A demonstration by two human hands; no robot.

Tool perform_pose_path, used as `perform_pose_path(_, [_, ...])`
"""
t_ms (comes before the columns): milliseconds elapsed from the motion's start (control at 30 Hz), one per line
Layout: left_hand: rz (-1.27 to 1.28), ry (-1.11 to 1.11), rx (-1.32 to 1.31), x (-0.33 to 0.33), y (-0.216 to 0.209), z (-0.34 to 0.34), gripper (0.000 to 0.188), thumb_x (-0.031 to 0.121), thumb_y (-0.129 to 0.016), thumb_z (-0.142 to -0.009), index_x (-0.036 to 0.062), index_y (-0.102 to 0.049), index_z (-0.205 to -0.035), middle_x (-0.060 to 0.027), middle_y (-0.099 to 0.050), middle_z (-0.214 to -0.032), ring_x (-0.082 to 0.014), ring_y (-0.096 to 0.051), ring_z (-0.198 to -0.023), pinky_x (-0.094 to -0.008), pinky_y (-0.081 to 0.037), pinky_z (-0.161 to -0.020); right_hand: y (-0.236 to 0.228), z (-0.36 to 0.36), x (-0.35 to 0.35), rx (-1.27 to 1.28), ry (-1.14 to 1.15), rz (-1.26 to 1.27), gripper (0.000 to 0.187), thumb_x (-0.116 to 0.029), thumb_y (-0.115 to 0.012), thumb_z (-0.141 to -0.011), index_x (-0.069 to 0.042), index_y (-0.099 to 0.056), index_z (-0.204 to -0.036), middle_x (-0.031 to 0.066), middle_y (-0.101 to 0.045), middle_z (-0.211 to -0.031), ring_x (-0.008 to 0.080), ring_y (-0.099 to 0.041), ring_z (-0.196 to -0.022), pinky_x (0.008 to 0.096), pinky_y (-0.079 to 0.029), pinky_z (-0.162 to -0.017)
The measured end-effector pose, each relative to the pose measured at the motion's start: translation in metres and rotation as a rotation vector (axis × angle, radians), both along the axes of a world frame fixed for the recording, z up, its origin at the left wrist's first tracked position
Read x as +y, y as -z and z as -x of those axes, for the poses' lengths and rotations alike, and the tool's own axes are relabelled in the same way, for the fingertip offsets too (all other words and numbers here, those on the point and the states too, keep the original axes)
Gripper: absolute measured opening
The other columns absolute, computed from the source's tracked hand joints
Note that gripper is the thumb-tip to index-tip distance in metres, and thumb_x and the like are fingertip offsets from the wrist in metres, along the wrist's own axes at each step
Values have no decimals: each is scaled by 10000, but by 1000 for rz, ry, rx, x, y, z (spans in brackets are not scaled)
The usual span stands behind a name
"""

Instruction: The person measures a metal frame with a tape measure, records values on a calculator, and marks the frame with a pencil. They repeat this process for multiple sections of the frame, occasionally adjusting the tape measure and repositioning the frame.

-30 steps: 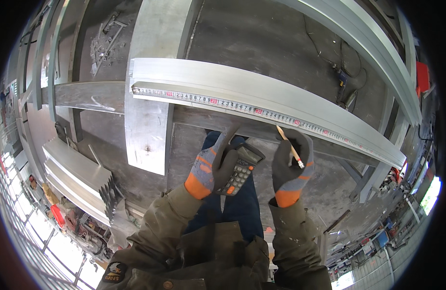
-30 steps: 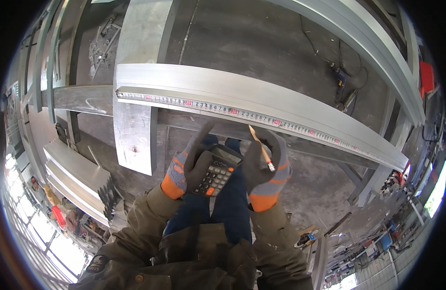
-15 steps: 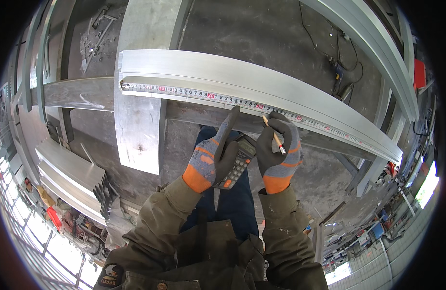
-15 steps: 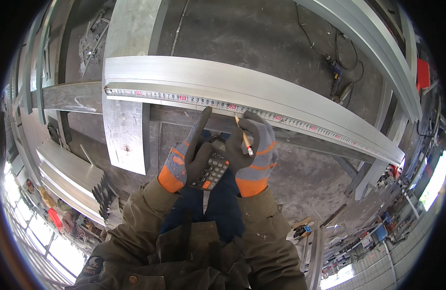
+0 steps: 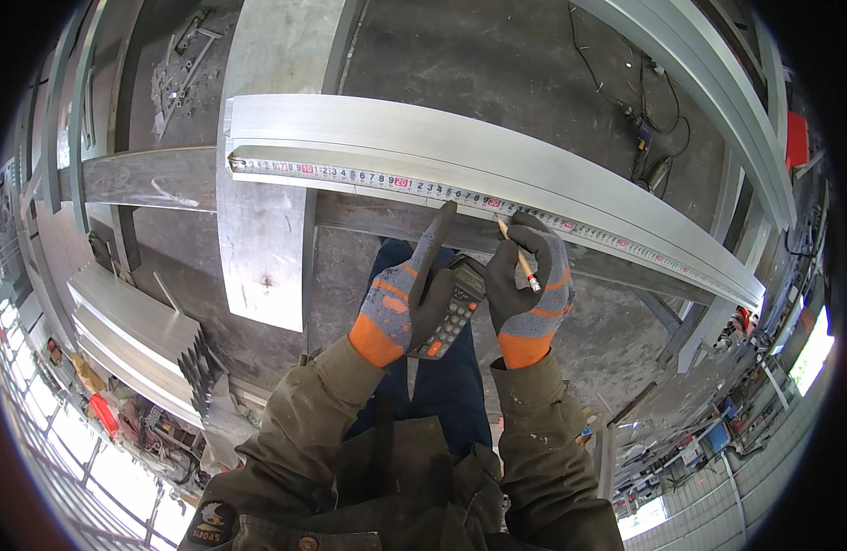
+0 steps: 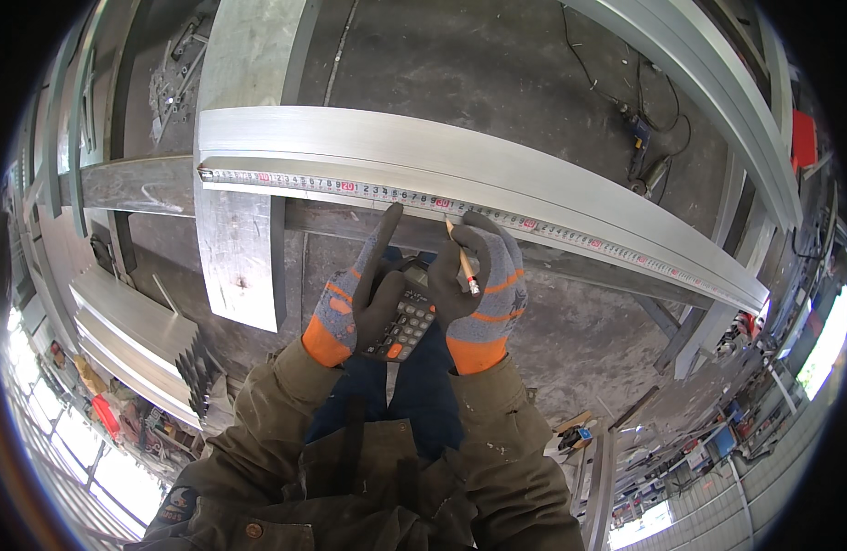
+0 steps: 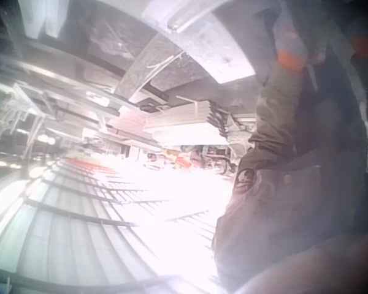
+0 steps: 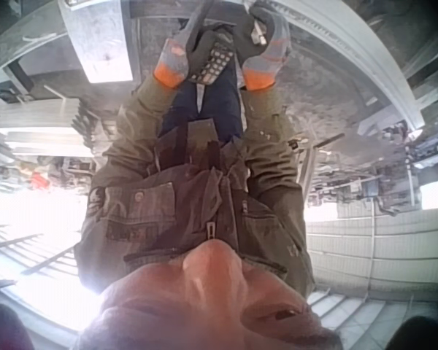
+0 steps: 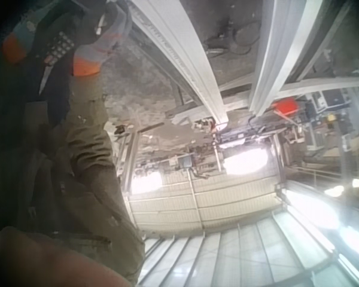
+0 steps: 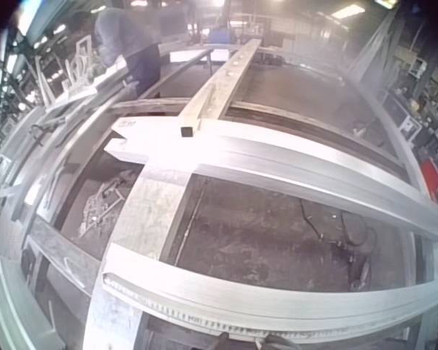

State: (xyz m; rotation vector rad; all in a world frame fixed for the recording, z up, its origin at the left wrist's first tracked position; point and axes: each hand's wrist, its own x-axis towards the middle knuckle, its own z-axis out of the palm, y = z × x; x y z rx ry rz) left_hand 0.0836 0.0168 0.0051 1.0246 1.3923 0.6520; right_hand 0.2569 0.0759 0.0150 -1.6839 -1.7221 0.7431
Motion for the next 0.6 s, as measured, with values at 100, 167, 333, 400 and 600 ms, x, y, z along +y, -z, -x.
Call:
perform_pose_path(100, [18,-17,-27,0,-1,0,750,100,-556,-1050,150,-217,-1717,-65,-678,-868,-106,-579,-781,-334,-506,-716,-1,-1,2,-8,-41,-11,273,-56,-784,-827,-55,-714,-1090,197,-726,-1142,398,-712,-1067,471,-591,-883])
perform_pose_path(167, [45,-42,-67,0,-1,-1,748,99,-553,-1050,149,-218,-1716,-70,-682,-868,-108,-583,-780,-331,-506,-717,-2,-3,4,-22,-107,-31,271,-58,-780,-825,-53,-712,-1088,200,-726,-1140,403,-710,-1066,475,-587,-885])
perform_pose_path(333, [-6,-26,-21,1,0,-2,744,93,-546,-1048,138,-219,-1715,-60,-665,-828,-109,-574,-752,-332,-497,-699,-2,-1,1,49,4,41,239,-66,-773,-828,-49,-717,-1060,194,-734,-1121,400,-711,-1058,464,-585,-891])
perform_pose_path(400, [17,-3,2,2,-2,-1,745,94,-546,-1046,137,-220,-1714,-59,-663,-820,-114,-576,-744,-334,-495,-694,-1,0,0,65,24,46,233,-65,-773,-824,-47,-719,-1050,191,-737,-1114,399,-713,-1051,458,-585,-892])
perform_pose_path(600, [49,-3,-1,6,-8,-1,744,114,-549,-1046,136,-220,-1714,-63,-658,-794,-135,-589,-725,-341,-494,-685,-6,1,7,3,-36,13,200,-28,-749,-847,-39,-717,-1045,170,-740,-1062,361,-725,-993,424,-582,-853])
